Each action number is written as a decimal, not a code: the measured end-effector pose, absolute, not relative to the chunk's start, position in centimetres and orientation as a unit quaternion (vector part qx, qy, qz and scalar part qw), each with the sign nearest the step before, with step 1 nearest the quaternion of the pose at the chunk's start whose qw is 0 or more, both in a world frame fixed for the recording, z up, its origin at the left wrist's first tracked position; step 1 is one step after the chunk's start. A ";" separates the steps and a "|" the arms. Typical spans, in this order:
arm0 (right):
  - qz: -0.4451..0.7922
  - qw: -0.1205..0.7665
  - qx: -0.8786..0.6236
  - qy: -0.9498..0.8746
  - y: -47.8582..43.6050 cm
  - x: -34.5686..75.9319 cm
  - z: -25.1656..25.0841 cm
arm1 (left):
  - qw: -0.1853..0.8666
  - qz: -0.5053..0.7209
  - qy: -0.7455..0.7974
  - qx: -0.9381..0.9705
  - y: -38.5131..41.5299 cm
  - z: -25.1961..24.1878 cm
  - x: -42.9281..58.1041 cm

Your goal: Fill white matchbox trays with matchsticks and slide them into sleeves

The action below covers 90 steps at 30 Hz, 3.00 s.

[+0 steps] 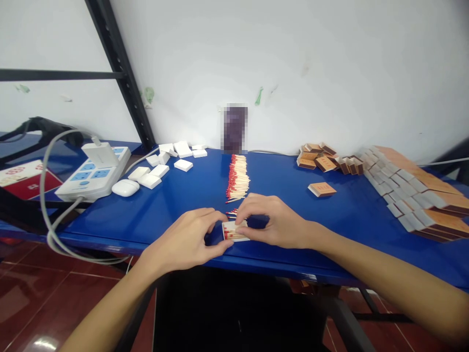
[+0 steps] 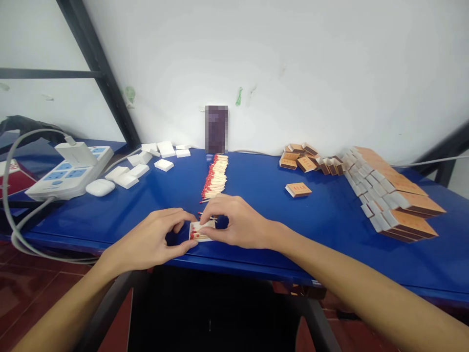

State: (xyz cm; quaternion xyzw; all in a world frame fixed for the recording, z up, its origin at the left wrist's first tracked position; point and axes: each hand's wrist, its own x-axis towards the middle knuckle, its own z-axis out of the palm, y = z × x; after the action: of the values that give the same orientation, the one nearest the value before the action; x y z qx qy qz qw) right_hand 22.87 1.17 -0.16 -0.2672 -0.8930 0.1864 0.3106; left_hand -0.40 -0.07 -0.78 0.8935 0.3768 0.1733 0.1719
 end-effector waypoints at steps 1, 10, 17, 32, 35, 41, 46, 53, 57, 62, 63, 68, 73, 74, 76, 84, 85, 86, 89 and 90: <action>0.168 0.320 -0.289 -0.887 1.3 23.0 -0.2 | 0.169 0.173 0.378 0.894 0.0 -0.8 -0.4; 0.131 0.250 -0.437 -0.854 2.8 23.9 -0.4 | 0.158 0.155 0.373 0.901 -0.1 -0.6 -0.4; 0.117 0.217 -0.429 -0.869 2.6 23.3 -0.6 | 0.162 0.151 0.361 0.906 -0.1 -0.4 -0.5; -0.017 0.088 -0.378 -0.922 2.5 24.3 0.2 | 0.163 0.151 0.374 0.900 -0.1 -0.6 -0.5; -0.045 0.060 -0.373 -0.925 2.3 24.5 0.7 | 0.163 0.150 0.374 0.901 -0.1 -0.7 -0.5; 0.052 0.069 -0.385 -0.919 2.7 25.1 1.0 | 0.164 0.145 0.372 0.902 -0.1 -0.8 -0.7; 0.016 0.042 -0.398 -0.917 2.9 25.1 0.7 | 0.160 0.151 0.370 0.903 -0.1 -0.7 -0.6; 0.073 0.117 -0.376 -0.916 2.5 24.7 1.3 | 0.163 0.156 0.371 0.901 -0.1 -0.7 -0.5; 0.134 0.165 -0.334 -0.918 1.4 23.9 1.5 | 0.162 0.159 0.371 0.900 -0.1 -0.7 -0.4; 0.123 0.131 -0.304 -0.935 0.8 23.0 1.0 | 0.161 0.160 0.370 0.901 0.0 -0.7 -0.4; 0.116 0.127 -0.304 -0.937 0.8 23.0 1.0 | 0.161 0.161 0.369 0.901 0.0 -0.7 -0.4; 0.105 0.108 -0.300 -0.942 0.6 22.9 1.3 | 0.167 0.158 0.371 0.900 0.0 -0.9 -0.5; 0.147 0.094 -0.291 -0.941 0.3 22.4 1.5 | 0.163 0.156 0.368 0.902 0.0 -0.8 -0.4; 0.159 0.097 -0.286 -0.940 0.2 22.4 1.5 | 0.163 0.155 0.367 0.903 0.0 -0.7 -0.4; 0.180 0.108 -0.277 -0.938 0.1 22.2 1.5 | 0.165 0.154 0.367 0.903 0.0 -0.6 -0.4; 0.184 0.142 -0.302 -0.925 0.2 22.4 1.7 | 0.167 0.163 0.364 0.902 0.0 -0.8 -0.5; 0.175 0.139 -0.306 -0.925 0.3 22.5 1.7 | 0.167 0.163 0.364 0.901 0.0 -0.8 -0.5; 0.172 0.136 -0.306 -0.926 0.3 22.6 1.7 | 0.168 0.163 0.365 0.901 0.0 -0.8 -0.5; 0.177 0.122 -0.297 -0.930 0.3 23.0 1.9 | 0.171 0.160 0.370 0.899 0.0 -0.7 -0.5; 0.179 0.119 -0.294 -0.931 0.2 23.1 1.9 | 0.171 0.161 0.372 0.898 0.0 -0.7 -0.5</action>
State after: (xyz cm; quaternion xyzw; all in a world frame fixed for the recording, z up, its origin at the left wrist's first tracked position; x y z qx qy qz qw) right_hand 23.08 0.24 1.94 -0.2943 -0.9311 0.1794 0.1193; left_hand -0.51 0.00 -0.74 0.8982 0.3715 0.1607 0.1712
